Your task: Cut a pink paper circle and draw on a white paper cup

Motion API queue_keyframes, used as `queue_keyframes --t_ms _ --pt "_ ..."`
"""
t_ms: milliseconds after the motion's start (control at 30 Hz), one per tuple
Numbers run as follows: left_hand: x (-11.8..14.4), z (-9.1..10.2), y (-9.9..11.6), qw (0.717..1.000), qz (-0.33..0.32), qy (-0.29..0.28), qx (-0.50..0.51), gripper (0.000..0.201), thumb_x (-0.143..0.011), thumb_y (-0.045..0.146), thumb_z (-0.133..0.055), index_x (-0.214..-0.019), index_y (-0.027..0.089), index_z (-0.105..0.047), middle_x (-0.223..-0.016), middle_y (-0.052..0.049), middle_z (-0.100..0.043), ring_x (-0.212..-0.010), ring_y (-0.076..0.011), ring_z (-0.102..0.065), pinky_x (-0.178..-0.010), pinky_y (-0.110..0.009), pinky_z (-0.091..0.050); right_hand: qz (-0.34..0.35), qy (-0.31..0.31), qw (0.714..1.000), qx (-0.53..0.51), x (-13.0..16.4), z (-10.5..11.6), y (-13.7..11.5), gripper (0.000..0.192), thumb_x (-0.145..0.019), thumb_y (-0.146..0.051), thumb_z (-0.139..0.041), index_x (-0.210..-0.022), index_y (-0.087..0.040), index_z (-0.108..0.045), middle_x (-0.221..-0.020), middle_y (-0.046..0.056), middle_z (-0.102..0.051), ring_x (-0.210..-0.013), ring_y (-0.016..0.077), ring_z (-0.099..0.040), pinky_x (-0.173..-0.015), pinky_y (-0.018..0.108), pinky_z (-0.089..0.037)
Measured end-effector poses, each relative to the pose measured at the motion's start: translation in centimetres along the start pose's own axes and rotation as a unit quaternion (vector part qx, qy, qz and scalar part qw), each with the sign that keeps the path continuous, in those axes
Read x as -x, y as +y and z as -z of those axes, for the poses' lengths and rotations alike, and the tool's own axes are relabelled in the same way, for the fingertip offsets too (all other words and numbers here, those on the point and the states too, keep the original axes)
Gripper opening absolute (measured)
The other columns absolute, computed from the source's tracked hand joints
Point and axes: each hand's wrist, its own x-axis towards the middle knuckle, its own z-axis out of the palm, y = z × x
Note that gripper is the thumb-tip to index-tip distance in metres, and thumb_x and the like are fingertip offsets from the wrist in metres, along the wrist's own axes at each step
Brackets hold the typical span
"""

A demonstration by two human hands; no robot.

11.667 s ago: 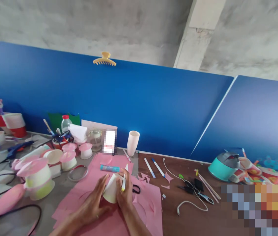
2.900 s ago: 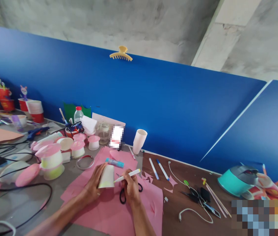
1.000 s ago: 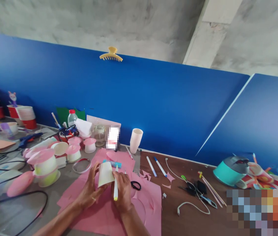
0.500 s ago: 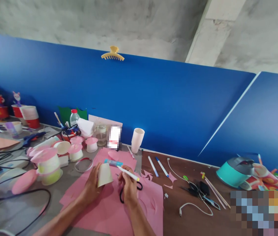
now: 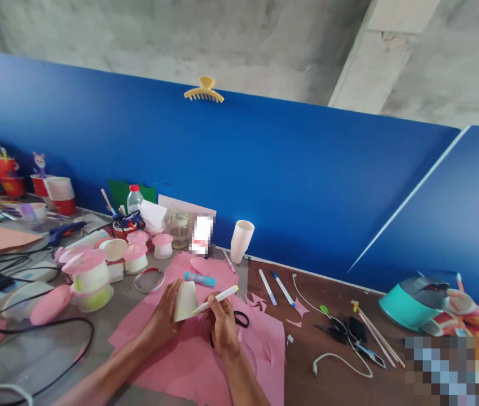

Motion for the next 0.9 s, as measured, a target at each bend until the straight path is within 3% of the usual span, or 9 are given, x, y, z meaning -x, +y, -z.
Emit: queue_keyframes --t_ms 200,333,533,700,900 --pt "-0.12 0.05 0.29 1.000 0.000 -0.006 -0.001 0.067 -0.082 0.016 -0.055 -0.146 0.012 -0.035 -0.134 -0.022 -0.058 -0.126 -0.0364 -0.058 -0.105 -0.059 -0.050 0.033 -0.022 0.996 0.076 0.42 -0.32 -0.44 0.032 -0.071 -0.052 -0.081 -0.061 -0.024 -0.069 -0.045 -0.003 -0.051 -0.043 0.0128 -0.044 -0.048 0.028 -0.036" --pt "-0.21 0.26 0.54 1.000 0.007 -0.003 0.014 0.063 -0.083 0.018 -0.056 -0.144 0.012 -0.040 -0.133 -0.022 -0.059 -0.125 -0.0370 -0.059 -0.105 -0.059 -0.050 0.051 -0.023 0.992 0.109 0.29 -0.34 -0.13 0.036 -0.073 -0.055 -0.077 -0.060 -0.023 -0.066 -0.044 -0.004 -0.050 -0.042 0.0127 -0.045 -0.047 0.027 -0.037" --pt "-0.03 0.12 0.42 0.999 0.009 0.005 0.036 0.061 -0.083 0.018 -0.056 -0.143 0.015 -0.043 -0.135 -0.019 -0.059 -0.127 -0.0343 -0.058 -0.107 -0.056 -0.049 0.044 0.039 0.997 0.052 0.01 -0.37 -0.21 0.040 -0.068 -0.057 -0.080 -0.059 -0.023 -0.062 -0.046 -0.004 -0.051 -0.042 0.0121 -0.042 -0.042 0.025 -0.035" --pt "-0.05 0.18 0.63 0.998 0.032 -0.019 0.042 0.065 -0.085 0.020 -0.055 -0.147 0.018 -0.038 -0.135 -0.017 -0.058 -0.128 -0.0350 -0.056 -0.108 -0.059 -0.047 0.037 0.010 0.998 0.055 0.44 -0.57 -0.52 0.037 -0.070 -0.056 -0.078 -0.062 -0.023 -0.063 -0.047 -0.004 -0.048 -0.045 0.0117 -0.043 -0.046 0.025 -0.037" --pt "-0.17 0.40 0.96 0.998 0.028 -0.012 0.061 0.063 -0.085 0.020 -0.054 -0.146 0.017 -0.042 -0.133 -0.018 -0.059 -0.126 -0.0336 -0.058 -0.104 -0.055 -0.052 0.021 -0.004 0.998 0.061 0.70 -0.74 -0.35 0.039 -0.067 -0.057 -0.080 -0.063 -0.022 -0.063 -0.049 -0.005 -0.046 -0.046 0.0121 -0.041 -0.048 0.027 -0.035"
